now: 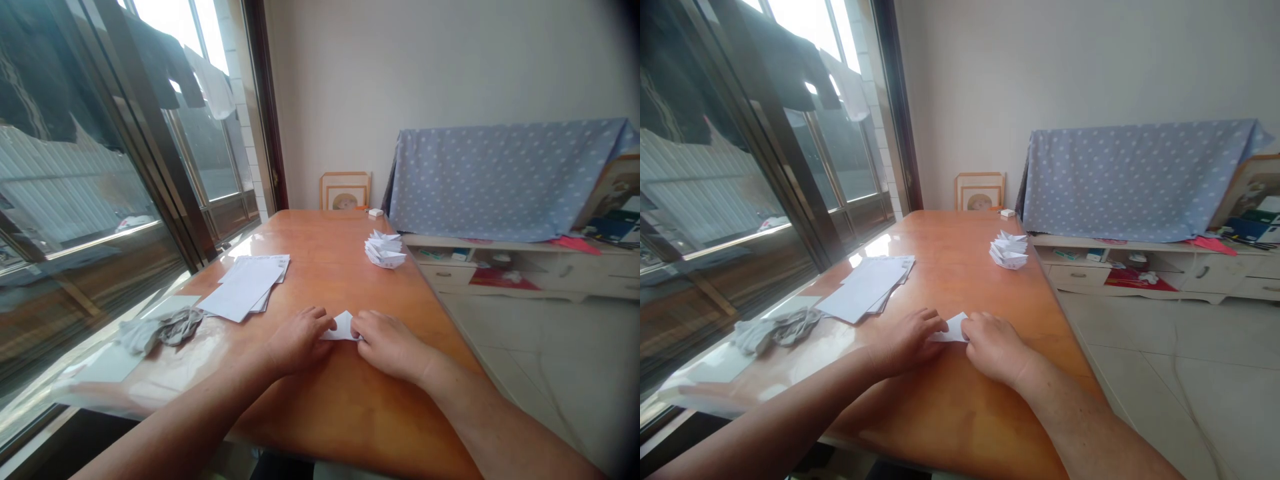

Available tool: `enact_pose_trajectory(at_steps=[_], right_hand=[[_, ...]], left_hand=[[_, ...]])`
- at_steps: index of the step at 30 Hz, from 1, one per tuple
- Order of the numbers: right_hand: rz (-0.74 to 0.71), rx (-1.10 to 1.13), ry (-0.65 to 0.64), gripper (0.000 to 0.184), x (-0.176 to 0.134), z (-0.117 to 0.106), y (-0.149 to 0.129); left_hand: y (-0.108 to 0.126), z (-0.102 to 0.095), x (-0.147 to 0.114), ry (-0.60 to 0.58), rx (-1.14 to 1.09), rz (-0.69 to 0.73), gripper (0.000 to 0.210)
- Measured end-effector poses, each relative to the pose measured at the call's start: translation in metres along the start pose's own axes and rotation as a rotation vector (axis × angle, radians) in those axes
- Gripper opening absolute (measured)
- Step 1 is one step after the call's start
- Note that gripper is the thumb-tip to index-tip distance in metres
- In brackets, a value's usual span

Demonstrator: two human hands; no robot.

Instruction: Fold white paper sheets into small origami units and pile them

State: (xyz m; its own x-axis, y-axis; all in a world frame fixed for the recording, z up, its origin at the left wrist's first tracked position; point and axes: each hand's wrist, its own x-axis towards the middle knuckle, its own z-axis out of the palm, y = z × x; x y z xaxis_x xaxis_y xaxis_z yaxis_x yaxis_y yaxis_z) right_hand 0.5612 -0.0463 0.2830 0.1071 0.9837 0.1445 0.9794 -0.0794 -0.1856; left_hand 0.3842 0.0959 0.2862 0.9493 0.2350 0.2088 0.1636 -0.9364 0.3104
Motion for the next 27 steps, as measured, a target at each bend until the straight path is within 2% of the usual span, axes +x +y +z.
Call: enact_pose_trajectory(at_steps=[3, 7, 12, 16, 18, 22, 24, 27], right_hand=[[0.007, 0.052, -0.041, 0.015, -0.003, -0.003, 0.003], [0.018, 0.162, -0.063, 0.007, -0.001, -0.008, 0.010], [0.088, 0.334, -0.106, 0.024, 0.008, -0.004, 0.020], [0.176, 0.359, -0.093, 0.023, 0.011, 0.004, 0.026], [0.202, 0.356, -0.099, 0.021, 0.012, 0.006, 0.027], [0.229, 0.333, -0.099, 0.017, 0.013, 0.009, 0.027], [0.231, 0.326, -0.100, 0.016, 0.014, 0.010, 0.027], [0.239, 0.331, -0.098, 0.016, 0.014, 0.010, 0.027]], left_hand=[[0.001, 0.001, -0.001, -0.030, -0.020, -0.019, 0.014], [-0.002, 0.001, 0.001, -0.021, -0.064, -0.046, 0.015], [-0.015, 0.005, 0.006, 0.000, -0.137, -0.091, 0.020], [-0.024, 0.016, 0.008, 0.049, -0.189, -0.174, 0.019], [-0.026, 0.019, 0.007, 0.109, -0.172, -0.185, 0.022], [-0.023, 0.012, 0.005, 0.256, -0.067, -0.136, 0.021], [-0.020, 0.006, 0.004, 0.252, -0.096, -0.085, 0.022], [-0.018, 0.002, 0.003, 0.180, -0.187, -0.029, 0.026]])
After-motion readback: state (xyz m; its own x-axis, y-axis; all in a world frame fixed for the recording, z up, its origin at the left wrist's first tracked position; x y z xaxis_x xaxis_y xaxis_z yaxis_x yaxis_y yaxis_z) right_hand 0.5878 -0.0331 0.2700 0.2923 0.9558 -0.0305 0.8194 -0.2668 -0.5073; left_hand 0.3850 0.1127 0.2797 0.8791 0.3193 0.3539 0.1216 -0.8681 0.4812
